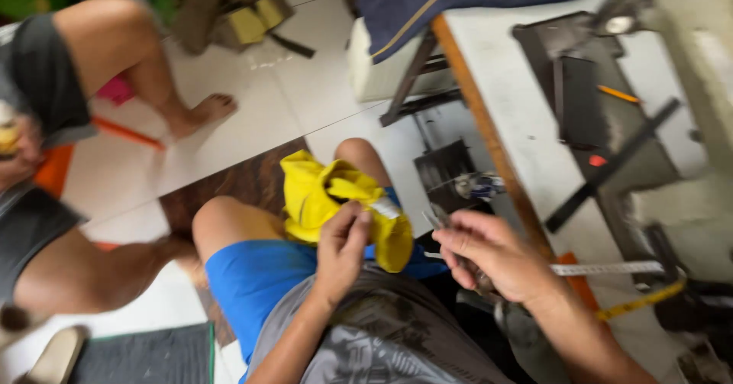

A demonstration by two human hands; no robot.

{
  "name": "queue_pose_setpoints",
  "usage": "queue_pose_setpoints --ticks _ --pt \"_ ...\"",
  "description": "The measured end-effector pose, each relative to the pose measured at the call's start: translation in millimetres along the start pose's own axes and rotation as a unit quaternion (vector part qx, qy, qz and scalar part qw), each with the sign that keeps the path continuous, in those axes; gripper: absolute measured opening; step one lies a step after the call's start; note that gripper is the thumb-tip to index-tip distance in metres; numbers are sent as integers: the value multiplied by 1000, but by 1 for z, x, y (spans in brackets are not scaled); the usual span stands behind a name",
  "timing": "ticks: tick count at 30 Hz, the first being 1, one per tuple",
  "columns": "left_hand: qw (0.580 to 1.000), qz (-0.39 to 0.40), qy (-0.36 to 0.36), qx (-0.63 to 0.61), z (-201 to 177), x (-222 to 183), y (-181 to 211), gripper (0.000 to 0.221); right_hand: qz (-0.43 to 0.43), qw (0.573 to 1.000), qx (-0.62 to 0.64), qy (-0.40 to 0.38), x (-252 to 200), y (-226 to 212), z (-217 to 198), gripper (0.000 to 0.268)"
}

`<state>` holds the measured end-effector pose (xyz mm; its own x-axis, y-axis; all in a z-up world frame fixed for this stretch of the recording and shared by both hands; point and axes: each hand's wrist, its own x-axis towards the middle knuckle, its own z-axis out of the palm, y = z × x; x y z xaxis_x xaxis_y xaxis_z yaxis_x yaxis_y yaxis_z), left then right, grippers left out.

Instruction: Inspecting a yellow garment and using a small tool to remove a tag or loose threads

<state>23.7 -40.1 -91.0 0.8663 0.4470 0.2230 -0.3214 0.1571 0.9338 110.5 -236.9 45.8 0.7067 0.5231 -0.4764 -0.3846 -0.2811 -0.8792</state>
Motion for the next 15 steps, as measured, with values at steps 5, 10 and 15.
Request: queue_pose_setpoints --ticks 5,10,15 --pt "999 -39 10 -5 0 -6 0 27 -88 882 -373 274 11 -25 -58 17" --pt "996 -89 -2 -14 -5 -2 -5 25 -288 625 -627 364 80 54 -158 27" --pt "994 -99 -19 36 -12 1 5 20 -352 499 -704 364 61 35 -133 25"
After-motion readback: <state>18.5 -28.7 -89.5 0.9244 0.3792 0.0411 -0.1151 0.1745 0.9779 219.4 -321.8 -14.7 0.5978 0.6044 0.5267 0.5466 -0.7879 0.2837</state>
